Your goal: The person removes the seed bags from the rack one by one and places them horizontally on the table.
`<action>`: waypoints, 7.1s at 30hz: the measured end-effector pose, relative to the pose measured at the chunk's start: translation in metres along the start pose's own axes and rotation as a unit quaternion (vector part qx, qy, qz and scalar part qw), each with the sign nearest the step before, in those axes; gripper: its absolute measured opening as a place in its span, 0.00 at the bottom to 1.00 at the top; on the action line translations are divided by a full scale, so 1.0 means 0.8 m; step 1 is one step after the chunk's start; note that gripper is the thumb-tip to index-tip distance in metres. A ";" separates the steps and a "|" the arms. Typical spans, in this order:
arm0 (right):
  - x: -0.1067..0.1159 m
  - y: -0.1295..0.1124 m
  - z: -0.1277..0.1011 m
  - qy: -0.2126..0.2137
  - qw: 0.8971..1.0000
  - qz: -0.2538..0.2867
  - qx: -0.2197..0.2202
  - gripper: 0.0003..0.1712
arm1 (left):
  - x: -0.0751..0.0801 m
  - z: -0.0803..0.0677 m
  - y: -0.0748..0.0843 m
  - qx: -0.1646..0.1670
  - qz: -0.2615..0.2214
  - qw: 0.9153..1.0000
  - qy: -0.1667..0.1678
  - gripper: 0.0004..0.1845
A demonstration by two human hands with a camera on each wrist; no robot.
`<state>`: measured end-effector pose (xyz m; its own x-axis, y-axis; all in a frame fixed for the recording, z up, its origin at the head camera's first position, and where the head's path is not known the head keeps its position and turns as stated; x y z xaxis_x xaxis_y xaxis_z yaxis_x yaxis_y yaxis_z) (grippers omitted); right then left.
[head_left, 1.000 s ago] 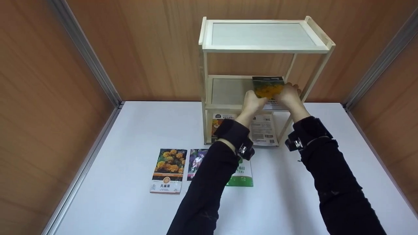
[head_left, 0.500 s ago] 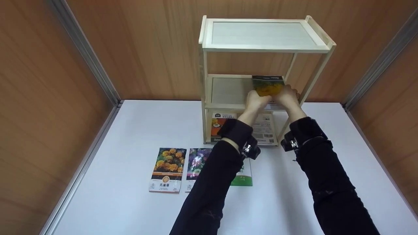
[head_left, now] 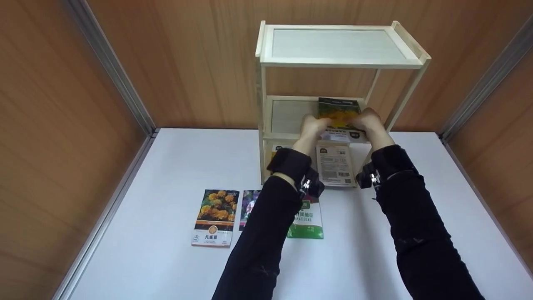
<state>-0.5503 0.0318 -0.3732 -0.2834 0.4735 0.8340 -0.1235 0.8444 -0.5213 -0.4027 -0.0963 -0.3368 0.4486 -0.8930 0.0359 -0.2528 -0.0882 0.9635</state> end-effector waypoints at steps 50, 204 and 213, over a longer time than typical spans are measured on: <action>-0.006 -0.007 -0.175 -0.013 0.911 0.407 0.062 0.27 | 0.073 -0.072 -0.031 -0.101 -0.019 0.992 -0.073 0.18; -0.206 0.100 -0.269 -0.009 0.862 0.506 -0.036 0.15 | 0.060 -0.139 -0.285 -0.033 -0.458 0.888 0.018 0.26; -0.226 0.083 -0.276 0.007 0.855 0.516 -0.039 0.15 | 0.039 -0.140 -0.287 -0.060 -0.444 0.891 0.075 0.23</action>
<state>-0.2971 0.0581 -0.5186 -0.1921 0.9794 -0.0620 0.2504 -0.0122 -0.9681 -0.2343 -0.0545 -0.5269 0.5373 -0.4257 -0.7281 0.3480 -0.6744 0.6512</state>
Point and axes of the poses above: each hand's wrist, its own z-axis towards the middle knuckle, its own x-axis out of the back of the hand, y = z × x, the point moved 3 cm from there along z, towards the middle knuckle, and after that the axes turned 6 degrees about -z, right-handed, at the moved point
